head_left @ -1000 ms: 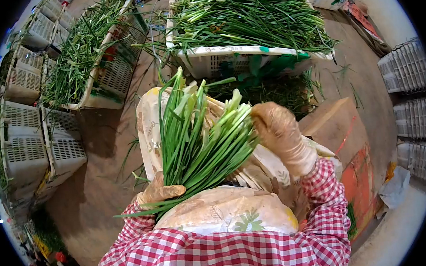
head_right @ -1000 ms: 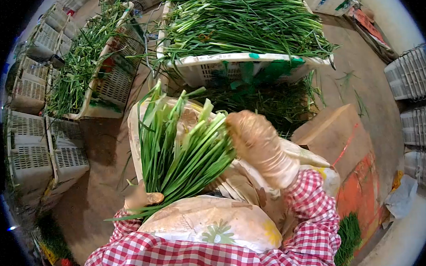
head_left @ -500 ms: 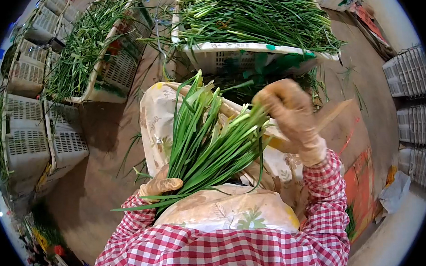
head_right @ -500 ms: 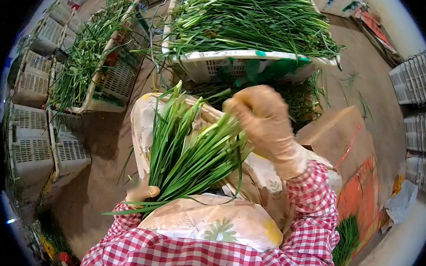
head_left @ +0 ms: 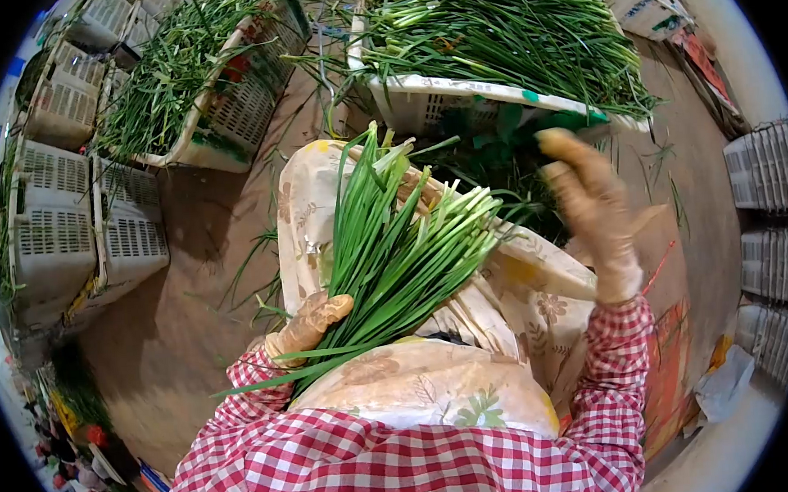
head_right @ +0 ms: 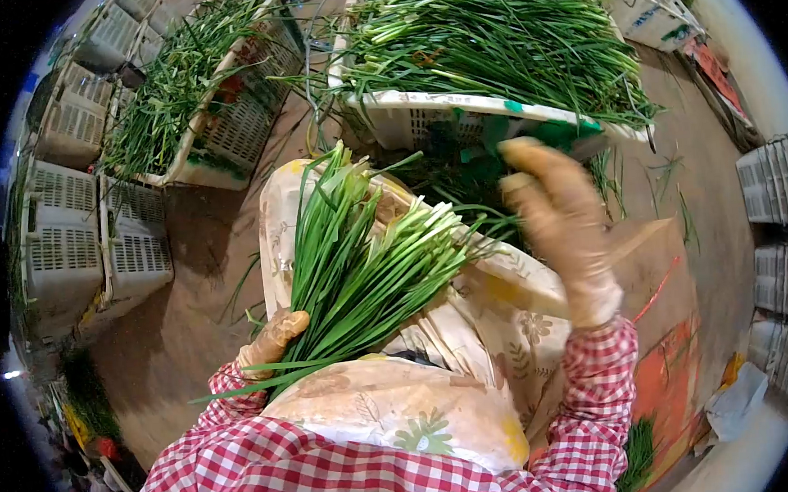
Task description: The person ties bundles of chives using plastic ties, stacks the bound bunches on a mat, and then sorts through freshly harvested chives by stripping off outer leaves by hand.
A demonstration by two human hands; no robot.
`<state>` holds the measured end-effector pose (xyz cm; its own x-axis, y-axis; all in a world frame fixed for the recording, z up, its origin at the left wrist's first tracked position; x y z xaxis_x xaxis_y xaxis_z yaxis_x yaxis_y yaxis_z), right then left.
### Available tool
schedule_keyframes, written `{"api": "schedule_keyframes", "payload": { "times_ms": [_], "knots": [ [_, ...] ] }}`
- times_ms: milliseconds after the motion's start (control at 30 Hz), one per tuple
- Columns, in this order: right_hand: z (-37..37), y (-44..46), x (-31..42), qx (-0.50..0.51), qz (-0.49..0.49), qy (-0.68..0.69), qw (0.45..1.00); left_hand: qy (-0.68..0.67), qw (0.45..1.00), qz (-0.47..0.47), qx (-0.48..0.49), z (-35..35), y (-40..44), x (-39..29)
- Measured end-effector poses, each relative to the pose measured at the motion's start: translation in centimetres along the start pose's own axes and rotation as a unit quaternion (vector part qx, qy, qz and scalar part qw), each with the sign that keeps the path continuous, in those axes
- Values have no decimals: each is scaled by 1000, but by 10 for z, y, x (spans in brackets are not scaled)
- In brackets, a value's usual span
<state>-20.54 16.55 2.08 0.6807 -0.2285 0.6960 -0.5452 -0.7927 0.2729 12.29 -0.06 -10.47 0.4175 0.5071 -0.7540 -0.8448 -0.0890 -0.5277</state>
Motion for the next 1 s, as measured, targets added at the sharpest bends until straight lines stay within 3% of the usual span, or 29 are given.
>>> {"api": "schedule_keyframes", "payload": {
  "times_ms": [33, 133, 233, 300, 400, 433, 500, 533, 633, 700, 767, 833, 900, 933, 1000],
  "knots": [
    [19, 4, 38, 96, -67, 7, 993, 3, 1000, -5, 4, -9, 2, 7],
    [59, -1, 89, 161, -150, -126, 967, 152, 983, 16, 98, -23, 8, 22],
    [90, -10, 101, 224, -205, -191, 933, 169, 982, 45, 69, -9, 7, 5],
    [90, -14, 99, 206, -217, -209, 931, -80, 992, 9, 101, 39, 2, -40],
    [78, -17, 91, 148, -244, -264, 921, 36, 993, 36, 109, 37, 2, -44],
    [65, -15, 83, 130, -233, -253, 930, 36, 993, 39, 109, 36, 2, -44],
    [40, -10, 45, 47, -195, -392, 898, 127, 987, 49, 89, 36, 1, -43],
    [19, -8, 28, 15, -167, -387, 907, 123, 989, 11, 87, 39, 0, -44],
    [-17, -19, -41, -98, 61, -457, 882, 183, 979, 9, 85, 47, 0, -50],
    [-13, -11, -14, -98, 55, -238, 965, 195, 978, 5, 78, 56, -1, -58],
    [13, 3, 54, -8, -104, -26, 994, 183, 980, -11, 82, 61, -1, -58],
    [42, -4, 90, 58, -170, -234, 956, 127, 986, -44, 97, 65, -1, -52],
    [66, -18, 86, 123, -269, -395, 870, 195, 975, -15, 105, 70, -1, -60],
    [63, -17, 80, 114, -271, -366, 883, 237, 964, 40, 111, 70, -1, -62],
    [45, -10, 38, 31, -220, -454, 863, 245, 964, 22, 100, 69, -6, -63]
  ]
}}
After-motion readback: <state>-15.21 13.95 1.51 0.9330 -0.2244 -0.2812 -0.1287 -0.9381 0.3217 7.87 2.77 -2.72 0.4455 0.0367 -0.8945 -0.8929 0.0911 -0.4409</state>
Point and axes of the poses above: each hand's wrist, its own y-axis towards the middle knuckle, its own z-axis out of the palm, x = y × z, the point moved 6 cm from there along y, towards the middle knuckle, and after that the axes turned 7 degrees about x, right-handed, at the moved point
